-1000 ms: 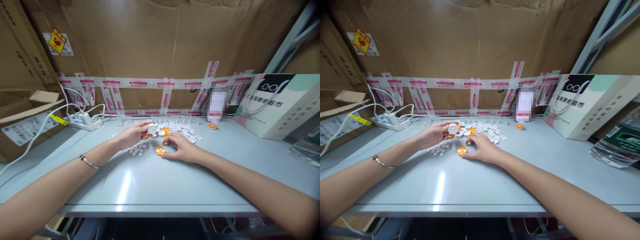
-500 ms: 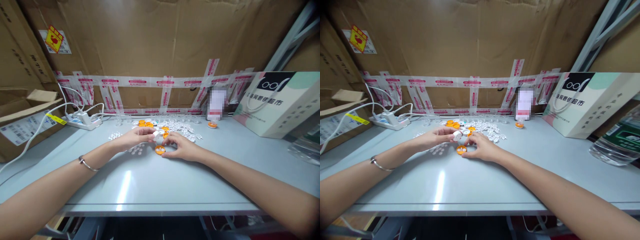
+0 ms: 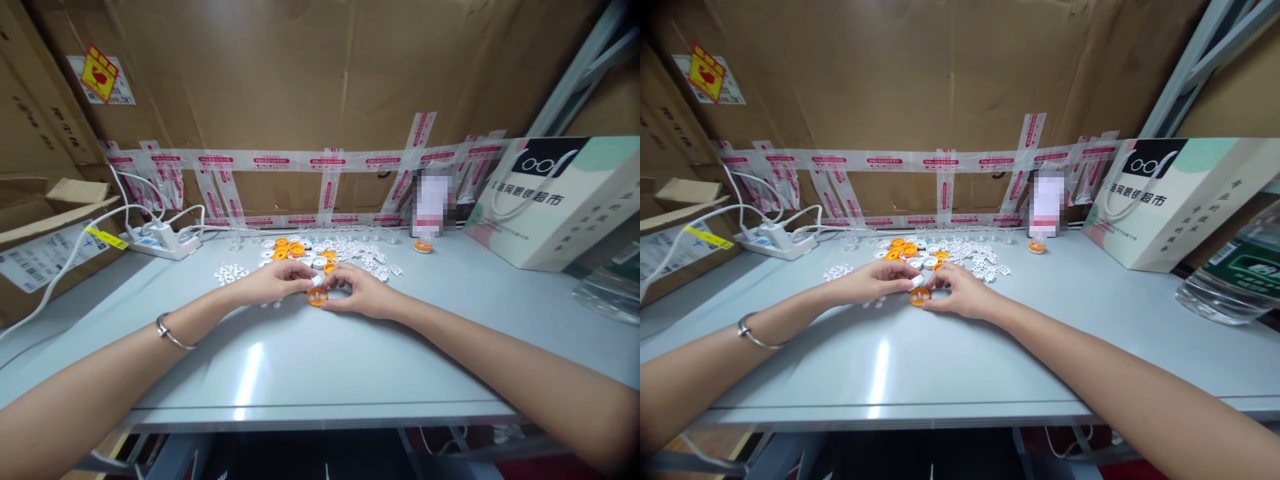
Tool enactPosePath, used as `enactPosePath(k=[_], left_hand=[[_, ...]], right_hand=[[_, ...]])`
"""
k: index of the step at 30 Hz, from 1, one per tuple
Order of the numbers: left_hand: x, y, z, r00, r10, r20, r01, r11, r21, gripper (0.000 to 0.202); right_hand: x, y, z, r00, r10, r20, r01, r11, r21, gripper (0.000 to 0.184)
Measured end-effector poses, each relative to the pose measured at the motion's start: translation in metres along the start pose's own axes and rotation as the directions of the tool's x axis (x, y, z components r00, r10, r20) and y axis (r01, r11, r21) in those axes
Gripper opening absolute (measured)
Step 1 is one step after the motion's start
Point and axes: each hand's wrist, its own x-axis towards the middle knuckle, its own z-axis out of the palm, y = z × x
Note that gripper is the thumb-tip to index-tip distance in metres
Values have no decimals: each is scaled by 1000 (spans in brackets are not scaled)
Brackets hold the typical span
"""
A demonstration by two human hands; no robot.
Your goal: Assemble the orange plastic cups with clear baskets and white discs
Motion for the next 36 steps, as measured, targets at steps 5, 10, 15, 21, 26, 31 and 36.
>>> enactPosePath(k=[5, 10, 15, 21, 26, 31, 36], left_hand=[[-2, 6, 3, 999, 34, 24, -36, 994, 102, 36], [-4, 10, 8, 984, 174, -25, -153, 920, 360, 32], [-4, 11, 12, 985, 169, -40, -134, 884, 448, 32], [-2, 11, 17, 987, 140, -82, -83, 871, 485, 34], [-3, 18, 23, 983, 139, -124, -51, 841, 538, 30], [-4, 15, 16, 984, 171, -40, -129, 858, 498, 21], [-7, 10, 3, 983, 174, 49, -178, 884, 432, 31]], right_hand=[[0, 1, 0, 999, -34, 2, 34, 999, 11, 21], [1, 2, 1, 999, -37, -6, 37, 999, 4, 21], [0, 0, 1, 1000, -16, -4, 16, 1000, 15, 19], [0, -4, -1, 1000, -16, 0, 16, 1000, -26, 19], [0, -6, -1, 999, -40, -4, 39, 998, -51, 21], [1, -5, 0, 998, -60, -30, 57, 995, -87, 18], [1, -4, 1, 998, -57, -25, 55, 995, -78, 23]])
